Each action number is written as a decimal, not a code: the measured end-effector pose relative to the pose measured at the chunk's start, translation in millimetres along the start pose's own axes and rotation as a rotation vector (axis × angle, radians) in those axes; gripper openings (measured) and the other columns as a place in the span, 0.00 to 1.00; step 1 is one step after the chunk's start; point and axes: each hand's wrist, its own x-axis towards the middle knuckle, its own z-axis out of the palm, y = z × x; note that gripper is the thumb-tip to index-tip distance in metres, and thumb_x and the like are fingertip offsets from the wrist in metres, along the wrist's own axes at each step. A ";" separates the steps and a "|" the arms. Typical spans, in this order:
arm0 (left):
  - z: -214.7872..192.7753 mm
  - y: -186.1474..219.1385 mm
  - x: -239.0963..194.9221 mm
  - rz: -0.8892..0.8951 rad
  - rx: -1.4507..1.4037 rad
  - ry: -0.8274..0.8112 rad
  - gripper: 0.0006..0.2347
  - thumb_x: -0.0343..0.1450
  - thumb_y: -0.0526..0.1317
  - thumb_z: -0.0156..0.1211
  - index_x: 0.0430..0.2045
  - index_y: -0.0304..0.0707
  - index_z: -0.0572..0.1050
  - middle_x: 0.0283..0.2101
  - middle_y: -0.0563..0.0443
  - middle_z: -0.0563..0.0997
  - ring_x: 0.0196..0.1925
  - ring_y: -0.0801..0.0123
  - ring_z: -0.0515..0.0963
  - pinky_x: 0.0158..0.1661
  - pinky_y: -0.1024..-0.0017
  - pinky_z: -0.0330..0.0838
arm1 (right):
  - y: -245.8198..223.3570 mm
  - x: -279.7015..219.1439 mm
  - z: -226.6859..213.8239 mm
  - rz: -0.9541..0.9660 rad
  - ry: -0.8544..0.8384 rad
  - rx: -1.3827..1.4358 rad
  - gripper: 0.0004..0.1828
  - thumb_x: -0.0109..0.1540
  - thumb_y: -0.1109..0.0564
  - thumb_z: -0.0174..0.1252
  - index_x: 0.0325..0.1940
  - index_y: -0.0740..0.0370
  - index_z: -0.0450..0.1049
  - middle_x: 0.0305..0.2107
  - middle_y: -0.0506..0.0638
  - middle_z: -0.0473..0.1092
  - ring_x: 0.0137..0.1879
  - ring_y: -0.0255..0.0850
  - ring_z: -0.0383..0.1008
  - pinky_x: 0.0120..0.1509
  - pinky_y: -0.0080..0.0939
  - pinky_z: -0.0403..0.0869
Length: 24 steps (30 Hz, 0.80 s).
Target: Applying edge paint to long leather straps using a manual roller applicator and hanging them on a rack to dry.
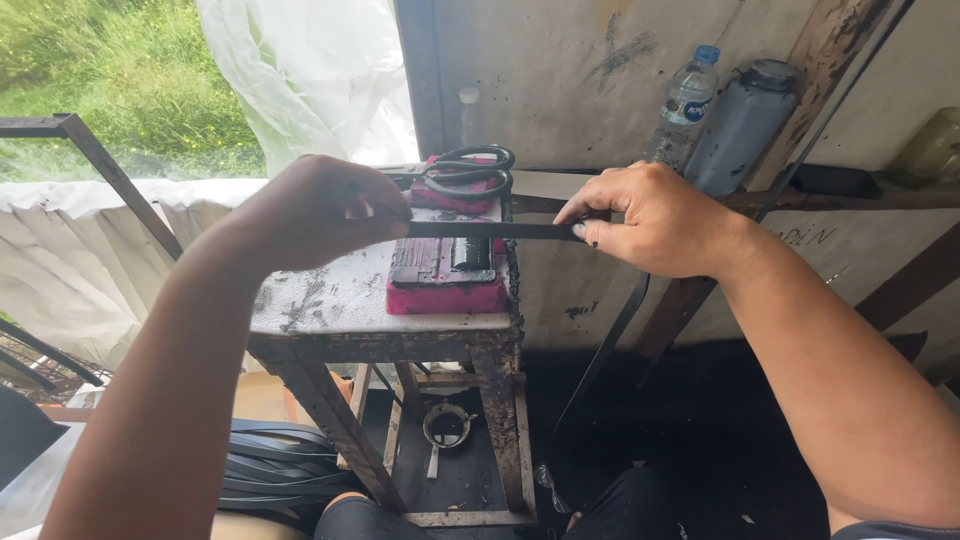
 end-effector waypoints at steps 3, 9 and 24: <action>-4.5 -12.7 -4.1 0.012 0.029 0.013 0.09 0.70 0.41 0.64 0.42 0.50 0.85 0.41 0.49 0.87 0.46 0.56 0.84 0.53 0.56 0.73 | 2.2 6.3 7.6 -0.098 0.058 -0.173 0.12 0.64 0.59 0.56 0.47 0.57 0.83 0.31 0.49 0.81 0.42 0.39 0.78 0.59 0.43 0.65; 1.7 -36.2 -3.5 0.114 0.115 0.105 0.06 0.69 0.43 0.66 0.36 0.54 0.86 0.34 0.55 0.87 0.40 0.62 0.83 0.61 0.60 0.64 | 3.2 10.2 26.3 -0.237 0.121 -0.265 0.12 0.64 0.59 0.56 0.49 0.53 0.81 0.29 0.46 0.78 0.42 0.38 0.76 0.59 0.46 0.63; 10.6 -31.7 -9.5 0.165 0.246 0.163 0.04 0.70 0.43 0.66 0.33 0.57 0.86 0.31 0.60 0.86 0.44 0.72 0.80 0.60 0.65 0.55 | 18.0 9.5 38.0 -0.333 0.178 -0.286 0.12 0.63 0.61 0.57 0.48 0.52 0.82 0.27 0.45 0.75 0.41 0.38 0.74 0.56 0.49 0.60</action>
